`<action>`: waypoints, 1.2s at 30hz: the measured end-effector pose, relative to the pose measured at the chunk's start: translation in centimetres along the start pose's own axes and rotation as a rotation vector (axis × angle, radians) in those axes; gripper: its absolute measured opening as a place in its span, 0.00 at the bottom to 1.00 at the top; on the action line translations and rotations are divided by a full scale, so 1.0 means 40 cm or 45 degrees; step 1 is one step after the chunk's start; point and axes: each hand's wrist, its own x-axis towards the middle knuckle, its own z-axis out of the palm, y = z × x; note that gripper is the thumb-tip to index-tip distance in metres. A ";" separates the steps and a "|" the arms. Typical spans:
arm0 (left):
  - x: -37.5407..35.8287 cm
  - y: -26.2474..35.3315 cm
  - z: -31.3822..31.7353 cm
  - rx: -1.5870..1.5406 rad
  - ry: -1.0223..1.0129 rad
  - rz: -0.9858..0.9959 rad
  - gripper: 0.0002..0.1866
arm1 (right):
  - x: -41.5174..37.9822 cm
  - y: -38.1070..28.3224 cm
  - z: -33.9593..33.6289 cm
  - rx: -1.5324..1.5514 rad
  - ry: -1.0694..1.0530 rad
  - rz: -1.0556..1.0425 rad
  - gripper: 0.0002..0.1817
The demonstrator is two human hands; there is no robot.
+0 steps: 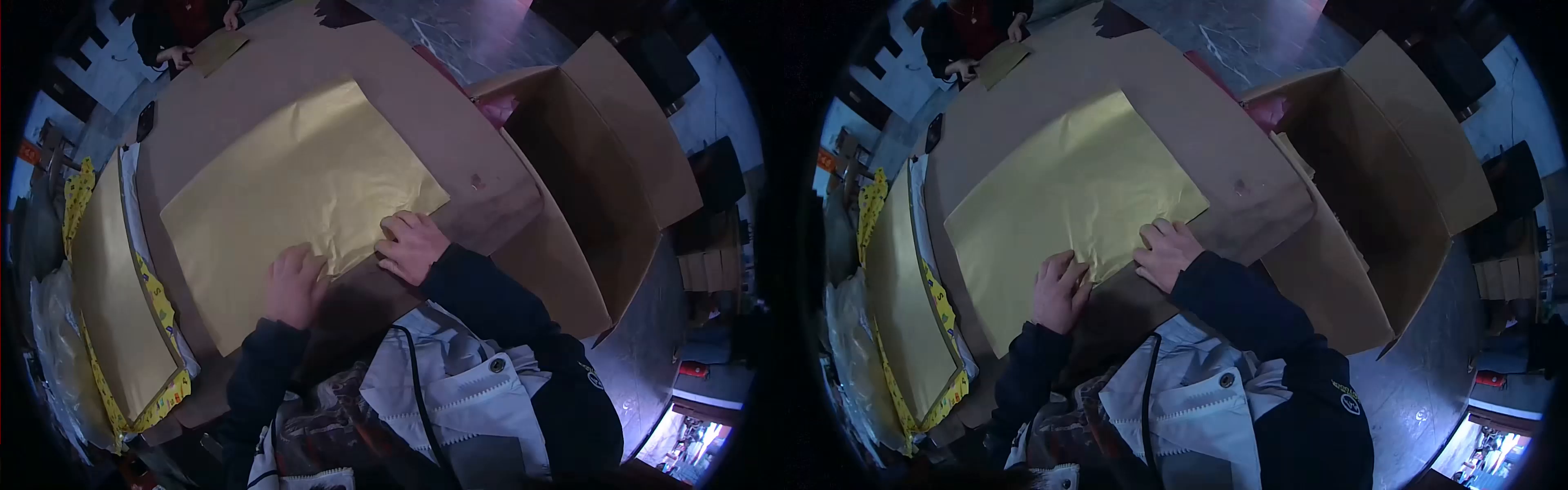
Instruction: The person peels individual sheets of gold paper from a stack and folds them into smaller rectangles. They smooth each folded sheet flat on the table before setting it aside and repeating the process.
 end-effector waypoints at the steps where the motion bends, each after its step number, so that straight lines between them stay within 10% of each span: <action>1: 0.003 0.005 -0.006 -0.012 0.005 -0.002 0.16 | -0.005 -0.002 -0.001 0.016 -0.001 -0.014 0.12; 36: 0.049 -0.037 0.006 -0.141 0.111 -0.118 0.13 | 0.009 0.173 -0.010 -0.223 0.257 0.298 0.14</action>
